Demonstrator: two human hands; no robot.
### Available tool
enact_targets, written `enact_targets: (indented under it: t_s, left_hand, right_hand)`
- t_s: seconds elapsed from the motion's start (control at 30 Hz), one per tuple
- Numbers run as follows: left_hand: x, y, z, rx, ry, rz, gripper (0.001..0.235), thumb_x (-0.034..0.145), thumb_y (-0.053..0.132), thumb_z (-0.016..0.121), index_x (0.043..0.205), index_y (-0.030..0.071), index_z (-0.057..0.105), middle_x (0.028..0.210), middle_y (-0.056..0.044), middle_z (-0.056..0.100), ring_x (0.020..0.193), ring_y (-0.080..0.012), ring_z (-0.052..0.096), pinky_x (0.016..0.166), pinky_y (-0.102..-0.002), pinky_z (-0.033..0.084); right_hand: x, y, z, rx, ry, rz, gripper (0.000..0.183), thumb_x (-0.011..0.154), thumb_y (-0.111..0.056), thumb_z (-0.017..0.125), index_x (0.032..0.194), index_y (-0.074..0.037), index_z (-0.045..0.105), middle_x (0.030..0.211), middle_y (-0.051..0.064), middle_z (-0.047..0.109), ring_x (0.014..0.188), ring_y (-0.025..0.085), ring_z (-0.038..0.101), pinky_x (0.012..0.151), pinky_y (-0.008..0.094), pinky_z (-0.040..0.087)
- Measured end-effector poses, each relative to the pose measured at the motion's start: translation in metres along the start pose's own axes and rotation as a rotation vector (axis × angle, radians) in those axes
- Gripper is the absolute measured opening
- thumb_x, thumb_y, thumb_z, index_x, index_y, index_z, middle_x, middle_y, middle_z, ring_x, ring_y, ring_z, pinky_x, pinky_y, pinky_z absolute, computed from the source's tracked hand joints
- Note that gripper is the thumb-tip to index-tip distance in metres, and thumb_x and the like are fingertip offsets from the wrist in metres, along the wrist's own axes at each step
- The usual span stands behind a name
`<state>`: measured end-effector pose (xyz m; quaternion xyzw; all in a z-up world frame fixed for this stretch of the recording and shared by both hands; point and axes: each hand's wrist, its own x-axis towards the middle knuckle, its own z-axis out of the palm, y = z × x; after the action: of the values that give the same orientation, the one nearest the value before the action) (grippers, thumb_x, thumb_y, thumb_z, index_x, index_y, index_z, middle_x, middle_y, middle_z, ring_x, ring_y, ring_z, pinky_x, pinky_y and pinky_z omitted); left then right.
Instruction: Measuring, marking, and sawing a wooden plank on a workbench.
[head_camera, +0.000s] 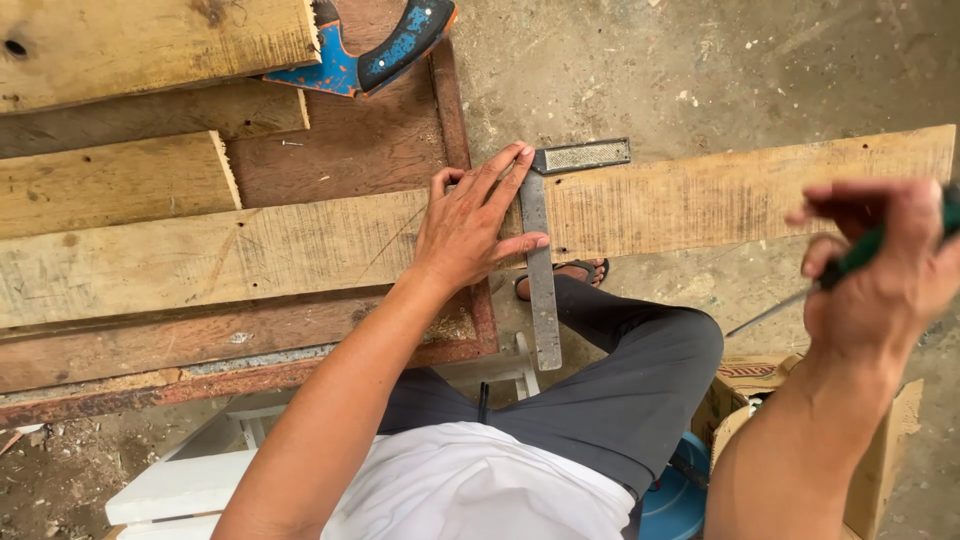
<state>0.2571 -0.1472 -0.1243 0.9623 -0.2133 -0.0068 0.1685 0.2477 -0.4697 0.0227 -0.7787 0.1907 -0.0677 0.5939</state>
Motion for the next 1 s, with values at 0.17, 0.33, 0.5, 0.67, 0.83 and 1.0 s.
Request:
enact_targets:
  t_s: [0.17, 0.33, 0.5, 0.67, 0.83, 1.0]
  left_hand:
    - [0.0, 0.0, 0.002, -0.009, -0.008, -0.008, 0.096, 0.095, 0.079, 0.057, 0.164, 0.018, 0.031, 0.168, 0.003, 0.034, 0.128, -0.0168, 0.061, 0.102, -0.041, 0.035]
    - [0.0, 0.0, 0.001, -0.008, -0.013, -0.007, 0.095, 0.095, 0.079, 0.057, 0.164, 0.018, 0.031, 0.168, 0.004, 0.034, 0.126, -0.0175, 0.062, 0.102, -0.041, 0.035]
    - [0.001, 0.0, 0.001, -0.019, -0.016, -0.007, 0.095, 0.095, 0.079, 0.054, 0.164, 0.017, 0.032, 0.167, 0.003, 0.033, 0.125, -0.0193, 0.062, 0.102, -0.042, 0.036]
    - [0.002, 0.001, 0.001, -0.018, -0.022, -0.007, 0.096, 0.094, 0.078, 0.057, 0.163, 0.016, 0.033, 0.167, 0.003, 0.033, 0.127, -0.0185, 0.061, 0.101, -0.042, 0.035]
    - [0.001, 0.001, 0.001, -0.02, -0.029, -0.012, 0.096, 0.094, 0.078, 0.057, 0.164, 0.017, 0.031, 0.168, 0.003, 0.033, 0.127, -0.0197, 0.061, 0.101, -0.042, 0.035]
    - [0.002, 0.001, 0.001, -0.04, -0.008, -0.007, 0.095, 0.095, 0.077, 0.057, 0.163, 0.016, 0.032, 0.167, 0.002, 0.035, 0.126, -0.0195, 0.062, 0.1, -0.042, 0.035]
  right_hand:
    - [-0.047, 0.061, -0.064, -0.041, 0.126, -0.021, 0.058, 0.109, -0.072, 0.046, 0.1, -0.018, 0.065, 0.097, 0.001, 0.064, 0.085, 0.013, 0.065, 0.083, 0.027, 0.061]
    - [-0.09, 0.078, -0.09, -0.113, 0.305, 0.171, 0.068, 0.095, -0.085, 0.035, 0.096, -0.023, 0.062, 0.085, -0.003, 0.063, 0.058, 0.006, 0.05, 0.045, 0.024, 0.033]
    - [-0.113, 0.087, -0.101, -0.107, 0.402, 0.296, 0.101, 0.076, -0.104, 0.034, 0.113, -0.017, 0.069, 0.081, 0.001, 0.061, 0.063, 0.021, 0.061, 0.058, 0.035, 0.06]
    - [-0.116, 0.081, -0.096, 0.01, 0.335, 0.255, 0.096, 0.078, -0.102, 0.042, 0.111, -0.016, 0.069, 0.078, 0.006, 0.061, 0.065, 0.027, 0.067, 0.059, 0.034, 0.06]
    - [-0.111, 0.067, -0.073, 0.099, 0.264, 0.187, 0.086, 0.086, -0.092, 0.044, 0.117, -0.015, 0.068, 0.089, 0.015, 0.068, 0.074, 0.028, 0.072, 0.06, 0.03, 0.059]
    - [-0.105, 0.051, -0.051, 0.286, 0.322, 0.205, 0.059, 0.091, -0.062, 0.049, 0.112, -0.011, 0.07, 0.092, 0.016, 0.072, 0.078, 0.031, 0.076, 0.062, 0.028, 0.061]
